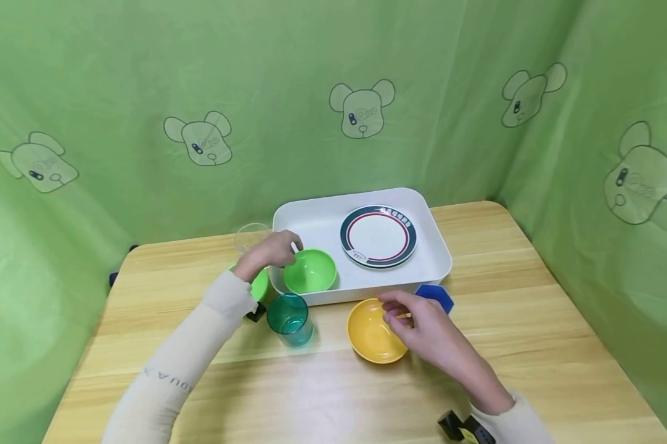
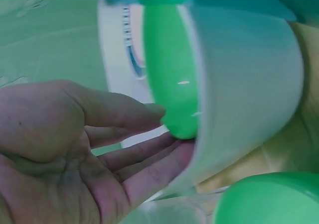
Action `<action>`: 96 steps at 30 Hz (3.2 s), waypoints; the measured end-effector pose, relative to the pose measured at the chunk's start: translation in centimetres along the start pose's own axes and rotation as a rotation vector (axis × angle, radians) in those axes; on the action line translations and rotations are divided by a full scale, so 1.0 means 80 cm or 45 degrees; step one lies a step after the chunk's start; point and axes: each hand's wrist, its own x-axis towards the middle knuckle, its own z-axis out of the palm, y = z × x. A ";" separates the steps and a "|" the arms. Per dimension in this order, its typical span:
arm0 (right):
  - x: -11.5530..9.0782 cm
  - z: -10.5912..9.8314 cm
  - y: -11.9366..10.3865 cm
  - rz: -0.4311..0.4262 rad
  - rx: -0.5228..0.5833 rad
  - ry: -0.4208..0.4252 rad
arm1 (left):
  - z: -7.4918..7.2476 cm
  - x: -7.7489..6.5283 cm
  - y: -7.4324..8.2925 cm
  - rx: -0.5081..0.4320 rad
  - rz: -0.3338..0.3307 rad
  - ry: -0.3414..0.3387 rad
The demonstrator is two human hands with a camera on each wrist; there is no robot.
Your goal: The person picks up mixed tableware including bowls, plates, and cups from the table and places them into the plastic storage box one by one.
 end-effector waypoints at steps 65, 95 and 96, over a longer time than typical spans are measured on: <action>0.005 0.042 0.009 0.049 -0.540 0.136 | 0.043 -0.077 -0.025 -1.085 0.323 0.640; 0.077 -0.003 -0.027 -0.032 -0.320 0.327 | 0.046 -0.072 -0.044 -0.531 0.001 0.695; 0.081 -0.003 -0.028 -0.027 -0.309 0.325 | 0.046 -0.072 -0.045 -0.531 -0.010 0.687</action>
